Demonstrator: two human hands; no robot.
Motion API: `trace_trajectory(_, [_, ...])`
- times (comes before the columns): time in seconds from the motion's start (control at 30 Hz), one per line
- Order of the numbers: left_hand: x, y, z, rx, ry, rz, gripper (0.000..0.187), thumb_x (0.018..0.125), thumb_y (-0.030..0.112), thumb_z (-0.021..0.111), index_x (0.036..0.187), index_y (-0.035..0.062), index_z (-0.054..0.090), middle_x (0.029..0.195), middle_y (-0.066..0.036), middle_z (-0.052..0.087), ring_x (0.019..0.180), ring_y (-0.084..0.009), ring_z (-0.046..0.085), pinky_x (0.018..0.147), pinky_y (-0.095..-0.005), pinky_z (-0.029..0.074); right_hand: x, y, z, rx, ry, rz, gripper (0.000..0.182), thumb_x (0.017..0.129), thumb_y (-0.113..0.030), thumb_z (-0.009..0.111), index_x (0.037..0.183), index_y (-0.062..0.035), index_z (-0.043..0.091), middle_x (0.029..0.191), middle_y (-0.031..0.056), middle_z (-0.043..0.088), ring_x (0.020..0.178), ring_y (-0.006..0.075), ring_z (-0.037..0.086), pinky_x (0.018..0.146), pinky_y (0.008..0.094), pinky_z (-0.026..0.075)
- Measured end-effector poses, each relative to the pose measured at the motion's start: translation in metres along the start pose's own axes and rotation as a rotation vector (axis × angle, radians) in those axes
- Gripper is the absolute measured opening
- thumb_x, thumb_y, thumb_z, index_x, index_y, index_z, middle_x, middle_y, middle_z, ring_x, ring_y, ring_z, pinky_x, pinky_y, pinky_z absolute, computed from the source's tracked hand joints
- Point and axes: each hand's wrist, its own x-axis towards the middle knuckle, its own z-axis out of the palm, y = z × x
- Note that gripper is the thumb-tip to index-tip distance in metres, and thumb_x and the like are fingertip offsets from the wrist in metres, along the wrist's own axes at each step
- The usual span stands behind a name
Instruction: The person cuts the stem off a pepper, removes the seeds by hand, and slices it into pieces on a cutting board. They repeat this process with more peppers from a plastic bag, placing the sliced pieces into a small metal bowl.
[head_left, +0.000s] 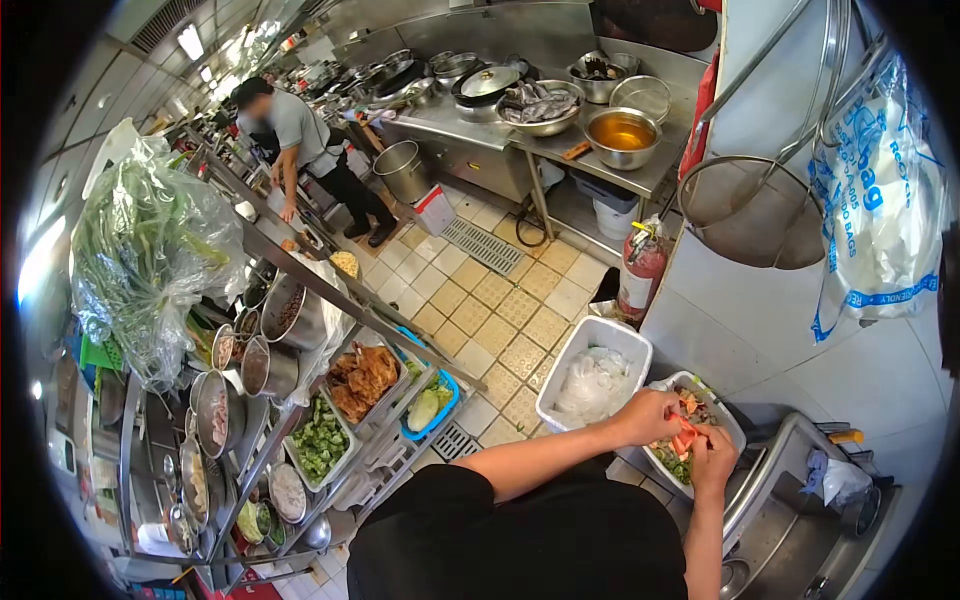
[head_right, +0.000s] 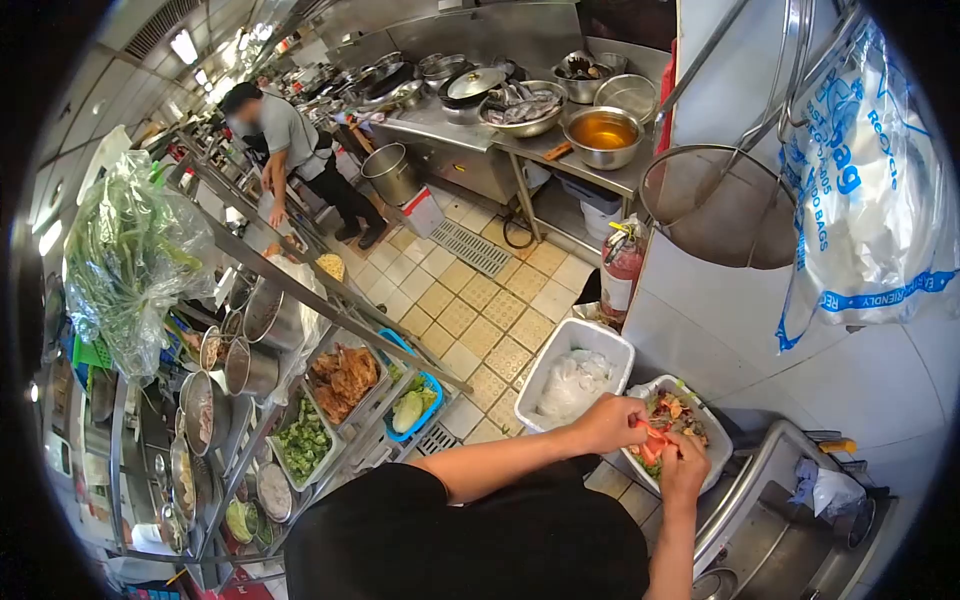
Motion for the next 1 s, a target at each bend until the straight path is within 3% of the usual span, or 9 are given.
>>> trace_trajectory(0.17, [0.018, 0.003, -0.004, -0.024, 0.067, 0.009, 0.016, 0.081, 0.014, 0.071, 0.086, -0.001, 0.067, 0.07, -0.013, 0.069, 0.063, -0.0195, 0.067, 0.06, -0.0341, 0.052, 0.006, 0.025, -0.026, 0.133, 0.213, 0.161, 0.022, 0.094, -0.006, 0.058, 0.112, 0.002, 0.068, 0.102, 0.0153, 0.07, 0.085, 0.0266, 0.069, 0.079, 0.0367, 0.055])
trace_trajectory(0.3, [0.025, 0.013, 0.0, -0.059, 0.087, 0.028, 0.019, 0.082, 0.014, 0.07, 0.093, -0.0011, 0.067, 0.075, -0.014, 0.069, 0.066, -0.0195, 0.067, 0.063, -0.0339, 0.053, 0.004, 0.075, -0.035, -0.317, 0.192, 0.138, 0.024, 0.097, -0.009, 0.059, 0.118, 0.0025, 0.065, 0.111, 0.0157, 0.069, 0.089, 0.0249, 0.07, 0.08, 0.0348, 0.056])
trace_trajectory(0.4, [0.027, 0.018, 0.005, -0.044, 0.09, 0.051, 0.02, 0.082, 0.013, 0.07, 0.096, -0.0007, 0.067, 0.079, -0.014, 0.069, 0.069, -0.0207, 0.067, 0.064, -0.0345, 0.052, 0.003, 0.077, -0.041, -0.228, 0.28, 0.147, 0.028, 0.096, -0.01, 0.063, 0.121, 0.0008, 0.065, 0.107, 0.0139, 0.07, 0.085, 0.0226, 0.069, 0.075, 0.0342, 0.055])
trace_trajectory(0.47, [0.027, 0.021, 0.013, -0.029, 0.077, 0.059, 0.02, 0.081, 0.012, 0.071, 0.096, -0.0004, 0.067, 0.08, -0.014, 0.068, 0.07, -0.0219, 0.067, 0.064, -0.0351, 0.052, 0.009, 0.024, -0.05, 0.175, 0.066, 0.477, 0.031, 0.093, -0.012, 0.066, 0.122, -0.0008, 0.064, 0.102, 0.0116, 0.069, 0.079, 0.0195, 0.065, 0.071, 0.0327, 0.053])
trace_trajectory(0.57, [0.025, 0.021, 0.033, 0.025, 0.079, 0.208, 0.018, 0.08, 0.01, 0.07, 0.095, 0.0002, 0.067, 0.084, -0.015, 0.067, 0.074, -0.0278, 0.066, 0.067, -0.0376, 0.052, 0.011, -0.017, -0.042, 0.031, -0.033, 0.393, 0.029, 0.091, -0.014, 0.069, 0.117, -0.0013, 0.066, 0.098, 0.0094, 0.069, 0.073, 0.0149, 0.061, 0.067, 0.0302, 0.051])
trace_trajectory(0.63, [0.024, 0.023, 0.046, 0.001, 0.079, 0.368, 0.017, 0.08, 0.009, 0.07, 0.094, 0.0007, 0.066, 0.087, -0.016, 0.064, 0.08, -0.0329, 0.065, 0.071, -0.0402, 0.052, 0.006, 0.011, -0.033, 0.005, 0.038, 0.281, 0.025, 0.091, -0.014, 0.069, 0.111, -0.0004, 0.067, 0.09, 0.0086, 0.068, 0.071, 0.0128, 0.061, 0.065, 0.0291, 0.051])
trace_trajectory(0.73, [0.021, 0.026, 0.052, 0.033, 0.038, 0.34, 0.017, 0.081, 0.009, 0.07, 0.094, 0.0012, 0.064, 0.088, -0.016, 0.063, 0.084, -0.0358, 0.064, 0.075, -0.0433, 0.052, 0.006, 0.015, -0.038, 0.039, 0.01, 0.207, 0.018, 0.091, -0.013, 0.068, 0.105, -0.0005, 0.068, 0.082, 0.0062, 0.066, 0.067, 0.0109, 0.06, 0.061, 0.028, 0.05])
trace_trajectory(0.8, [0.019, 0.028, 0.054, 0.034, 0.021, 0.344, 0.017, 0.081, 0.01, 0.07, 0.094, 0.0016, 0.064, 0.088, -0.016, 0.063, 0.084, -0.0362, 0.064, 0.075, -0.0444, 0.051, 0.01, -0.007, -0.053, 0.268, -0.162, 0.613, 0.013, 0.092, -0.008, 0.064, 0.102, -0.0014, 0.069, 0.078, 0.0043, 0.066, 0.063, 0.0106, 0.059, 0.057, 0.0276, 0.048])
trace_trajectory(1.0, [0.014, 0.031, 0.06, 0.122, -0.023, 0.387, 0.015, 0.082, 0.012, 0.068, 0.093, 0.0027, 0.063, 0.087, -0.016, 0.061, 0.086, -0.0372, 0.064, 0.074, -0.0472, 0.052, -0.006, 0.033, -0.042, 0.246, -0.147, 0.568, 0.016, 0.095, -0.006, 0.056, 0.1, -0.0024, 0.07, 0.081, 0.0032, 0.067, 0.067, 0.0093, 0.061, 0.059, 0.026, 0.047])
